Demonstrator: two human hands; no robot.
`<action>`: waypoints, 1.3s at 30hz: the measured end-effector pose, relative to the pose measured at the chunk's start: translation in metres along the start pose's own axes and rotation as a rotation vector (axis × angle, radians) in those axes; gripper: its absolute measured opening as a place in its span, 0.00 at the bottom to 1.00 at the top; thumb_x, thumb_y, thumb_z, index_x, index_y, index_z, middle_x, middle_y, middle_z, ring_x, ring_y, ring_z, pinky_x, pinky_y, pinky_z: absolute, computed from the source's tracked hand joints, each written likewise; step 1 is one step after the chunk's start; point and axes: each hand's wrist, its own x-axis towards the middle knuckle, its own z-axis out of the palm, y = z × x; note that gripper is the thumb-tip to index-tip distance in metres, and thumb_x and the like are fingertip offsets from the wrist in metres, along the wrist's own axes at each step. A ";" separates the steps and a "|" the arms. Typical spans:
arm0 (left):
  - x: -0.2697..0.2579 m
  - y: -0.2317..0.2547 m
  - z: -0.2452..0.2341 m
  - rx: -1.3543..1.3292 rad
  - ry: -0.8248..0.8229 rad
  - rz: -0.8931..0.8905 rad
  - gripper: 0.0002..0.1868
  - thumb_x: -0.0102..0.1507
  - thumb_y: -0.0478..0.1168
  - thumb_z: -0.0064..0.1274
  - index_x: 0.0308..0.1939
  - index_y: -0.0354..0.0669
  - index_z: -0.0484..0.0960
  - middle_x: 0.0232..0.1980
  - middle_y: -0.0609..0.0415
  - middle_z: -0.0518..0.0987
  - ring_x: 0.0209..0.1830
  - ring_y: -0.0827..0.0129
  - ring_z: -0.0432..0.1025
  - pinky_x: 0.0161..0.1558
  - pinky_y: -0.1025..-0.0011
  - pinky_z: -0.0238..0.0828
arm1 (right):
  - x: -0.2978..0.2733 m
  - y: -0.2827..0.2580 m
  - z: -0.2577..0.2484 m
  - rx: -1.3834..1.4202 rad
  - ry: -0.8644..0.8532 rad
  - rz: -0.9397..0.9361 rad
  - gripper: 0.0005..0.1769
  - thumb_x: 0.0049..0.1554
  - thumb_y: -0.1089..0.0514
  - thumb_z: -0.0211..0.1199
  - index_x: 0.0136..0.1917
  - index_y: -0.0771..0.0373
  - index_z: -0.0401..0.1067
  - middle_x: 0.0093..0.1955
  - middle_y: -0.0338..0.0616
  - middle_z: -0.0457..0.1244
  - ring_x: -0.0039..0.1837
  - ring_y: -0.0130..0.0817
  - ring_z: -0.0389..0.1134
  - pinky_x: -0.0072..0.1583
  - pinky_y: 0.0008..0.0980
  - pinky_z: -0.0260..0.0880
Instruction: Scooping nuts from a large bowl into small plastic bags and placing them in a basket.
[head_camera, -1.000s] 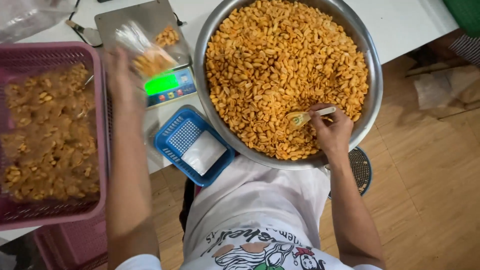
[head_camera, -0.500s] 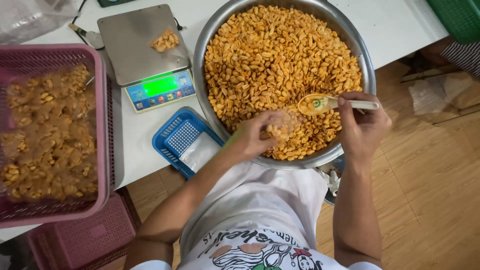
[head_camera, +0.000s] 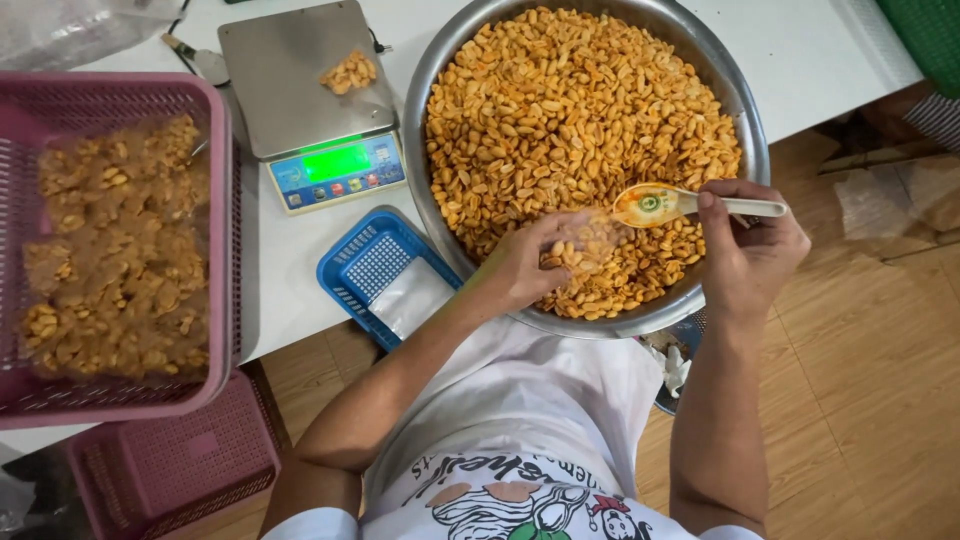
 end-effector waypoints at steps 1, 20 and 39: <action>-0.001 0.002 -0.001 0.001 0.003 -0.001 0.37 0.58 0.31 0.61 0.71 0.44 0.67 0.67 0.37 0.75 0.69 0.48 0.72 0.55 0.62 0.84 | 0.000 0.001 0.000 0.003 -0.002 -0.001 0.03 0.68 0.71 0.68 0.54 0.72 0.75 0.48 0.52 0.69 0.48 0.34 0.71 0.50 0.28 0.76; -0.010 -0.024 0.013 -0.014 0.000 -0.039 0.38 0.58 0.47 0.62 0.72 0.57 0.67 0.71 0.51 0.75 0.63 0.61 0.75 0.54 0.63 0.76 | -0.014 -0.002 -0.005 -0.232 -0.091 -0.238 0.04 0.74 0.76 0.70 0.61 0.80 0.77 0.54 0.62 0.69 0.53 0.45 0.71 0.56 0.37 0.72; -0.272 -0.047 -0.174 0.795 1.110 -0.452 0.20 0.73 0.58 0.45 0.43 0.47 0.76 0.37 0.54 0.80 0.44 0.53 0.78 0.74 0.36 0.43 | -0.060 0.072 -0.021 -0.448 -0.168 -0.294 0.08 0.70 0.82 0.63 0.58 0.87 0.83 0.51 0.68 0.71 0.47 0.48 0.72 0.47 0.40 0.73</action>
